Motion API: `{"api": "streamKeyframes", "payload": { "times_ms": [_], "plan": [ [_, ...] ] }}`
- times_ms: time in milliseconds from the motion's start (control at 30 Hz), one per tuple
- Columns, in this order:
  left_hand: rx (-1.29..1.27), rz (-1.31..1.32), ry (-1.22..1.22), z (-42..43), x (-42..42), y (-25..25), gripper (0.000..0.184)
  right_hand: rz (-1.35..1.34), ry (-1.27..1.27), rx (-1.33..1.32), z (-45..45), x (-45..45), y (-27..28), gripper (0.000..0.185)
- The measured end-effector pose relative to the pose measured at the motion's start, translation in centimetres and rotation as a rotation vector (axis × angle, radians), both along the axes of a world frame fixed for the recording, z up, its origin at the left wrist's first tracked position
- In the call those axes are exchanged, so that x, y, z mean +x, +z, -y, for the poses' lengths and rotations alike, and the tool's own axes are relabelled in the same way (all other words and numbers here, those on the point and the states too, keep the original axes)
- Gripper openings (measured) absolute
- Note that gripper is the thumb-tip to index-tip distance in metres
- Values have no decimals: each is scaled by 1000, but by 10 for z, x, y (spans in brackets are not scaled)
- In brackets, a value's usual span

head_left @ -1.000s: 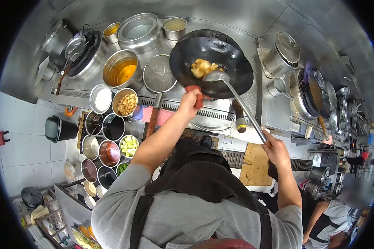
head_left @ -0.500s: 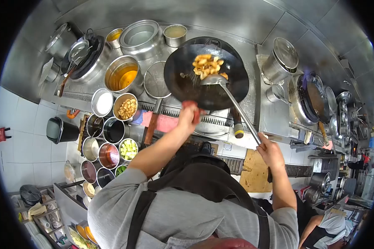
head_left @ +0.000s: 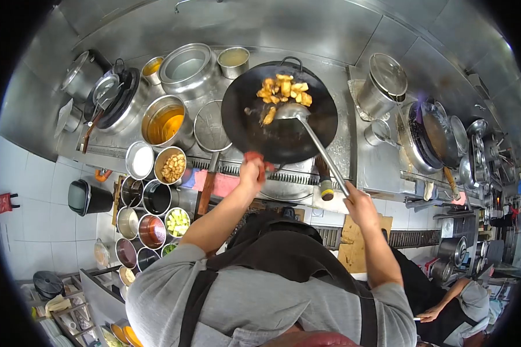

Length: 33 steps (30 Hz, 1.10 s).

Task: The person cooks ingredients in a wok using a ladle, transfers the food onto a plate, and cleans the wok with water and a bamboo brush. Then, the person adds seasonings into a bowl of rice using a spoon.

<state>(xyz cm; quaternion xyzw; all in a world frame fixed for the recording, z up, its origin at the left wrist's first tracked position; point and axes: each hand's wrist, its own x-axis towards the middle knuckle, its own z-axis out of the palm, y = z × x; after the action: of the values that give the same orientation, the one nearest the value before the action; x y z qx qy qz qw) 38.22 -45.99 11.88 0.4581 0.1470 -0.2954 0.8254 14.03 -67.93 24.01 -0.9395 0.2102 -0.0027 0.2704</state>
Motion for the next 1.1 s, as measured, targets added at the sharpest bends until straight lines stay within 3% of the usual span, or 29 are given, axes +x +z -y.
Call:
{"api": "streamKeyframes", "payload": {
  "times_ms": [67, 233, 300, 533, 600, 633, 667, 733, 767, 933, 1033, 1100],
  "plan": [
    [7, -47, 9, 20, 25, 19, 24, -63, 40, -7, 19, -13, 0, 53],
    [69, 3, -98, 49, 74, -10, 17, 34, 82, -159, 58, 21, -34, 49],
    [84, 59, -230, 46, 89, -30, 24, 4, -2, -104, 55, 46, -44, 48],
    [216, 94, -191, 56, 86, -37, 30, 229, -197, -60, 27, 130, -90, 53],
    [214, 105, -173, 57, 87, -40, 30, 195, -266, 314, 21, 160, -112, 55],
    [202, 104, -181, 56, 87, -41, 30, 109, -299, 665, 11, 171, -78, 55],
    [188, 102, -190, 56, 86, -37, 30, 103, -287, 671, 15, 182, -77, 55],
    [219, 76, -189, 57, 83, -32, 34, 209, -237, 1158, 26, 194, -76, 60],
    [206, 81, -196, 56, 83, -32, 34, 201, -240, 1219, 27, 194, -64, 62],
    [187, 88, -159, 57, 84, -42, 34, 97, -55, 1073, 27, 159, -20, 66],
    [202, 55, -133, 57, 83, -40, 33, -38, -19, 857, 16, 128, -5, 63],
    [213, 81, -139, 57, 84, -42, 31, -57, -20, 826, 17, 104, -21, 62]
  ]
}}
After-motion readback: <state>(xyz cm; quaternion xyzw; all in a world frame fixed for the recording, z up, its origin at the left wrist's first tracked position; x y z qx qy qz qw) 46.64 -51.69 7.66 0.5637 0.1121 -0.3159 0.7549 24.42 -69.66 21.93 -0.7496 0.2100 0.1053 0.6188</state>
